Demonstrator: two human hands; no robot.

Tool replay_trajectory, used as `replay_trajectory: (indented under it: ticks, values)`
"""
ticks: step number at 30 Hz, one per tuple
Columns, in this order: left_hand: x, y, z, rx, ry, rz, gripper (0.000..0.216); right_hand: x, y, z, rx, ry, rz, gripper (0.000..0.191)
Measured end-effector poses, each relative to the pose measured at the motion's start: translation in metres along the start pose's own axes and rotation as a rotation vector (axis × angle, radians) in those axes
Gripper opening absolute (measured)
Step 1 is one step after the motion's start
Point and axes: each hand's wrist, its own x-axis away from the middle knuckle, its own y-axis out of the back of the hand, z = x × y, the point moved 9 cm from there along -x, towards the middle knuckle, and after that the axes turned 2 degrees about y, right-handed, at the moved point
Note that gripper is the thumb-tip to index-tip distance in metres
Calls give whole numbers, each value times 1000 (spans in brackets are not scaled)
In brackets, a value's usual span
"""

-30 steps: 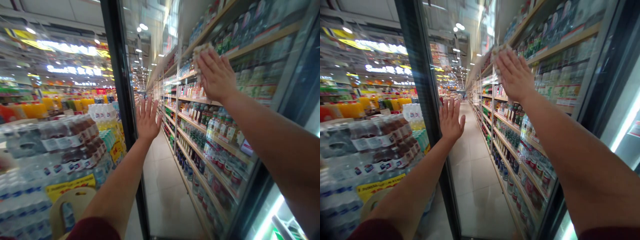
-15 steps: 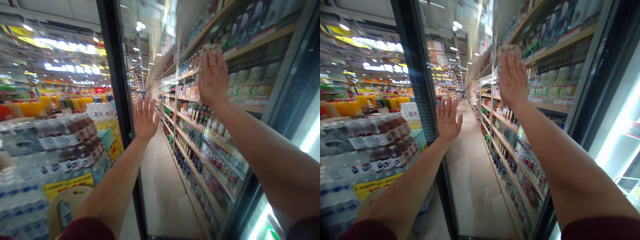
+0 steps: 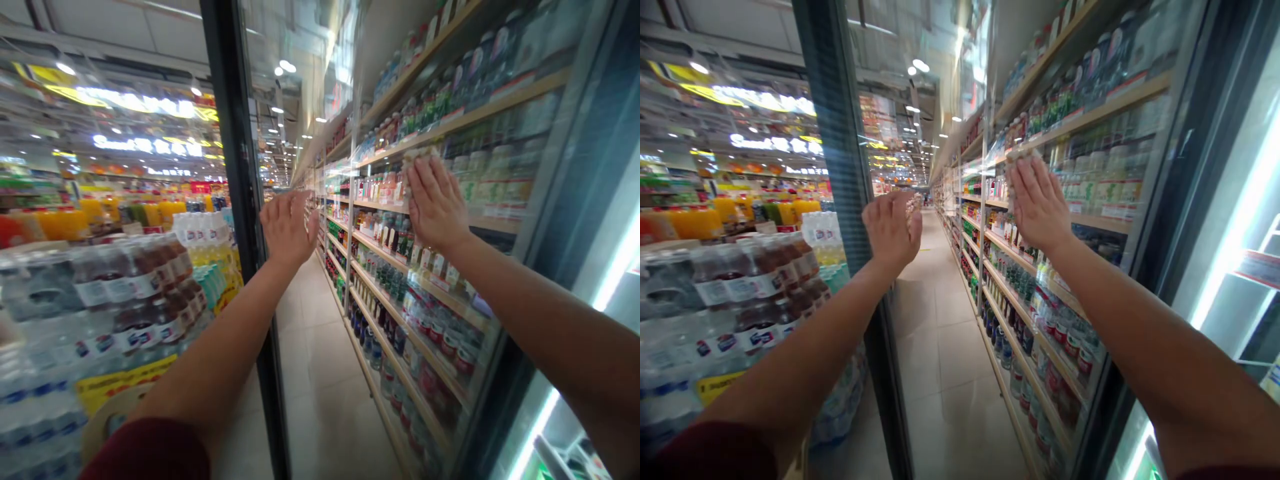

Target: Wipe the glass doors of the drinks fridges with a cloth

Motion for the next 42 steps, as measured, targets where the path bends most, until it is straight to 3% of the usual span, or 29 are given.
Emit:
replay_trajectory:
  ticks: [3, 8, 14, 18, 20, 23, 25, 29, 34, 39, 42]
  values:
    - [-25, -4, -12, 48, -39, 28, 57, 3, -1, 0, 23, -25, -26, 61]
    - [-32, -15, -15, 75, -58, 55, 62, 22, 2, -15, 39, -277, -155, 63]
    - [-28, -13, -13, 72, -45, 51, 62, 6, 0, -7, -51, -15, 41, 63]
    - [-28, -13, -14, 99, -51, 66, 62, -7, 22, -25, -46, -214, -170, 63]
    - [-28, -12, -14, 106, -45, 73, 62, -16, 19, -14, -72, -135, -147, 62]
    - [-28, -12, -15, 107, -50, 76, 62, -31, 3, 10, -109, 92, 49, 61]
    - [-27, -11, -16, 100, -53, 72, 61, -41, 1, 12, -87, 71, 61, 60]
    - [-26, -9, -16, 72, -53, 67, 61, -60, 7, 15, -50, -107, -70, 60]
    - [-26, -9, -16, 50, -53, 72, 62, -85, -7, 64, -98, 149, 42, 59]
    - [-25, -9, -16, 19, -56, 71, 61, -102, -4, 74, -93, -25, -68, 58]
    - [-25, -11, -16, 11, -66, 71, 61, -106, -13, 100, -120, 144, 11, 58]
